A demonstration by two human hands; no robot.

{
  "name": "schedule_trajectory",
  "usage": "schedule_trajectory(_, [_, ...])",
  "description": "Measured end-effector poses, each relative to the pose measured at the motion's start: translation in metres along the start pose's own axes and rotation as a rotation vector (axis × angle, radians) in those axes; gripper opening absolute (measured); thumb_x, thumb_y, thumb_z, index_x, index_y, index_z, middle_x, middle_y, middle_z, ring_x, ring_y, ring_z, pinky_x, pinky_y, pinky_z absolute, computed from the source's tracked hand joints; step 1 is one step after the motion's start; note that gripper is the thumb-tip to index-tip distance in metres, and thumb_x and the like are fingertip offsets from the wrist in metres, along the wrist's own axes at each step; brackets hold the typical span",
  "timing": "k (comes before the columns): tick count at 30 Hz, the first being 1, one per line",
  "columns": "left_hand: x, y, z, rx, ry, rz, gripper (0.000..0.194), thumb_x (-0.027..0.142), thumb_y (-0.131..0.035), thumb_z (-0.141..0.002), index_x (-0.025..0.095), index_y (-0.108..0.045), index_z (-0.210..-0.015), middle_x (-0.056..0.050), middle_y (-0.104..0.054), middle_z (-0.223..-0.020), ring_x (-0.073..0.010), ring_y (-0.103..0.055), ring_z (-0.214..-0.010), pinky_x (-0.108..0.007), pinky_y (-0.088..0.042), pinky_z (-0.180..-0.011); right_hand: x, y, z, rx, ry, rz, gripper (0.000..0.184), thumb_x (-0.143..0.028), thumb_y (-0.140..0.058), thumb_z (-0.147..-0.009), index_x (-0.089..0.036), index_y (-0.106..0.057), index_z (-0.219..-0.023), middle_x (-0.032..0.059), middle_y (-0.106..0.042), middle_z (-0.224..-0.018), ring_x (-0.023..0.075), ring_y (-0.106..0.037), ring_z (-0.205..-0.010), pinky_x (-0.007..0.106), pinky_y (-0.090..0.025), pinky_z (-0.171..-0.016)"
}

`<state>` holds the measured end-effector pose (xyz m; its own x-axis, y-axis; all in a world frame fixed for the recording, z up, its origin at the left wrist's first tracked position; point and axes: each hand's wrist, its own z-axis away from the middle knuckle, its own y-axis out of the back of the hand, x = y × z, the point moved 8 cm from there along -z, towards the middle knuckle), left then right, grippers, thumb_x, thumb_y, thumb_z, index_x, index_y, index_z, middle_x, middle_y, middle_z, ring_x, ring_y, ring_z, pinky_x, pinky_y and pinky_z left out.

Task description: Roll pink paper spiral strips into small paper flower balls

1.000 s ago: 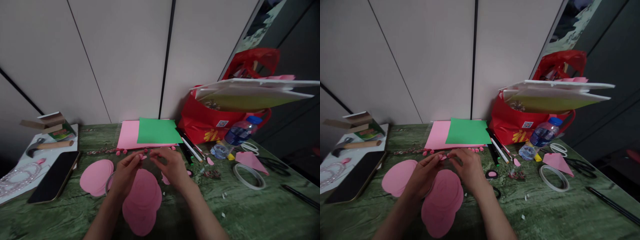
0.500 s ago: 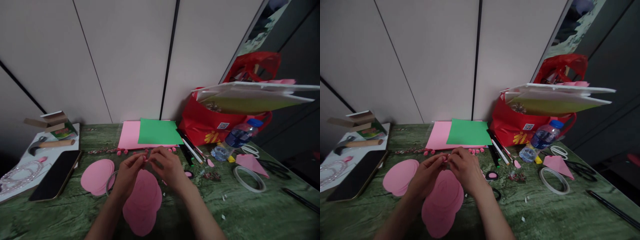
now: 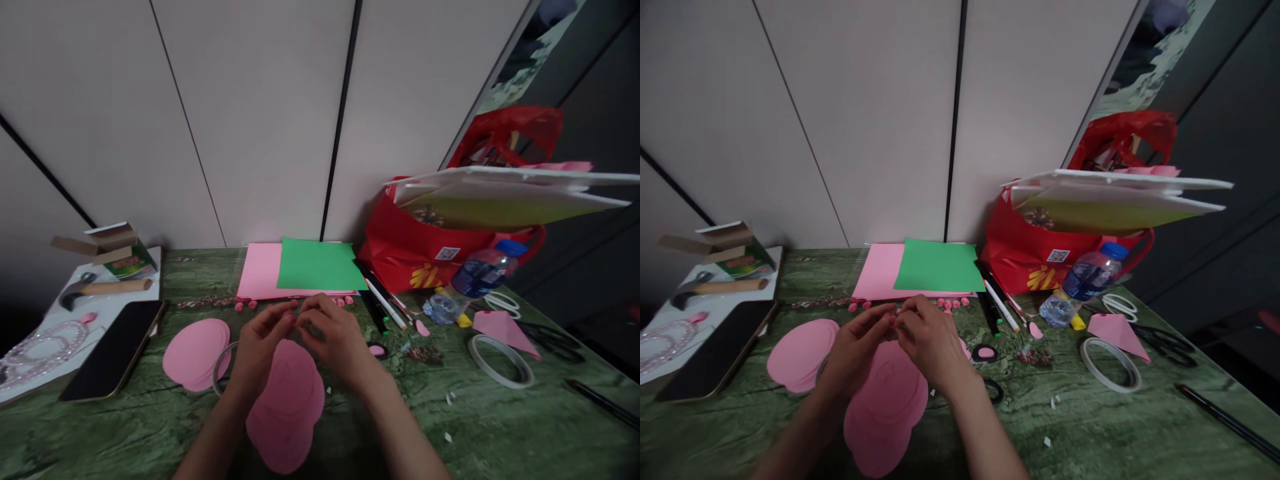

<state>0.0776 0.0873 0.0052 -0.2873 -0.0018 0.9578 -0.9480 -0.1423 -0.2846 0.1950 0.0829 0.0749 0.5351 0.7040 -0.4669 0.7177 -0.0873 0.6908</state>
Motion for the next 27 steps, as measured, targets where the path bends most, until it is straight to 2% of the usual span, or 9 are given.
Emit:
schedule_trajectory(9, [0.002,0.001,0.0,0.002,-0.022,-0.033,0.017,0.026,-0.071,-0.065,0.015,-0.07,-0.078,-0.004,-0.068,-0.073,-0.0133,-0.058,-0.065,-0.025,-0.046,-0.063,0.002,0.001,0.0,0.01,-0.009,-0.034,0.009,-0.015,-0.052,-0.081,-0.019,-0.06,-0.08,0.0056,-0.06,-0.091,0.0157,-0.058,-0.083,0.025,-0.044,-0.071])
schedule_trajectory(13, [0.007,0.001,0.001,-0.01,-0.03,-0.092,0.017,0.026,-0.071,-0.064,0.015,-0.071,-0.077,-0.003,-0.066,-0.068,-0.0123,-0.056,-0.062,-0.024,-0.044,-0.061,0.01,0.003,0.002,0.053,-0.057,-0.079,0.005,-0.019,-0.055,-0.081,-0.018,-0.059,-0.085,0.0038,-0.063,-0.083,0.0159,-0.059,-0.078,0.026,-0.044,-0.069])
schedule_trajectory(17, [0.013,-0.002,0.002,-0.042,-0.041,-0.122,0.015,0.024,-0.071,-0.065,0.015,-0.072,-0.077,-0.002,-0.064,-0.062,-0.0112,-0.053,-0.058,-0.023,-0.043,-0.058,0.012,0.004,0.001,0.063,-0.056,-0.142,0.006,-0.019,-0.056,-0.082,-0.019,-0.061,-0.079,0.0031,-0.064,-0.079,0.0151,-0.06,-0.076,0.026,-0.044,-0.071])
schedule_trajectory(23, [0.01,0.0,0.002,-0.008,-0.039,-0.047,0.016,0.023,-0.072,-0.062,0.015,-0.072,-0.076,-0.003,-0.067,-0.064,-0.012,-0.056,-0.056,-0.024,-0.046,-0.056,0.009,0.001,0.0,0.054,-0.046,-0.181,0.012,-0.017,-0.054,-0.082,-0.02,-0.065,-0.081,0.005,-0.066,-0.087,0.0151,-0.061,-0.082,0.027,-0.046,-0.074])
schedule_trajectory(27, [0.005,0.003,0.001,0.031,-0.008,-0.027,0.019,0.023,-0.074,-0.06,0.015,-0.073,-0.078,-0.006,-0.071,-0.071,-0.0138,-0.061,-0.061,-0.025,-0.049,-0.061,0.012,-0.003,0.0,0.063,-0.096,-0.18,0.014,-0.015,-0.056,-0.08,-0.021,-0.067,-0.084,0.0052,-0.067,-0.088,0.0161,-0.061,-0.085,0.028,-0.047,-0.075])
